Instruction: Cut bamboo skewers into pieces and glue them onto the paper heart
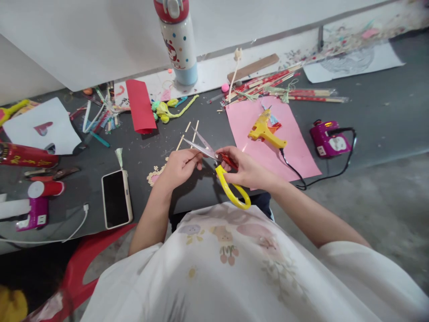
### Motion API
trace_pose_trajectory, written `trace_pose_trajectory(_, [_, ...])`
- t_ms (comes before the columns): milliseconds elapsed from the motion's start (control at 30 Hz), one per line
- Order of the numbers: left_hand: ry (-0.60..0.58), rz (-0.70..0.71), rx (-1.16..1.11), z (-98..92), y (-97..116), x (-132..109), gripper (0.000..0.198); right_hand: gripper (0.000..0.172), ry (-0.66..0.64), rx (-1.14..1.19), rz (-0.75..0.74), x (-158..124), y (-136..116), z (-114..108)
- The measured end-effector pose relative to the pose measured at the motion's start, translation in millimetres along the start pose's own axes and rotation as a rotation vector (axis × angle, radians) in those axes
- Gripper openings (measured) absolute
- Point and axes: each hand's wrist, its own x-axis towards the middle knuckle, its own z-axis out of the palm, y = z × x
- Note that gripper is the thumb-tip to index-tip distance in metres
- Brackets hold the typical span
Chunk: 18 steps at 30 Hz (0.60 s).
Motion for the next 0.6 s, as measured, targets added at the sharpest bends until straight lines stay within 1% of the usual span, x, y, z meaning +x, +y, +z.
trace_pose_trajectory(67, [0.026,-0.033,-0.001,-1.1,0.3,-0.3,0.039,0.047,0.002,0.013,0.030,-0.8,0.4,-0.2])
trace_pose_trajectory(200, [0.017,-0.069,-0.003,-1.1,0.9,-1.6,0.037,0.044,0.018,-0.002,0.091,-2.2,1.8,-0.6])
trace_pose_trajectory(333, [0.022,-0.078,-0.014,1.0,2.0,-1.0,0.039,0.043,0.054,-0.006,0.090,-0.4,7.7,0.7])
trace_pose_trajectory(467, [-0.006,-0.040,-0.052,4.5,2.9,1.9,0.038,0.050,0.047,0.011,0.065,2.7,9.3,2.6])
trace_pose_trajectory(533, [-0.038,-0.012,-0.080,6.5,3.4,3.3,0.036,0.054,0.042,-0.003,0.049,3.5,6.3,2.4])
trace_pose_trajectory(600, [-0.054,-0.002,-0.098,7.7,3.5,4.0,0.035,0.054,0.031,-0.011,0.054,3.7,2.6,1.4])
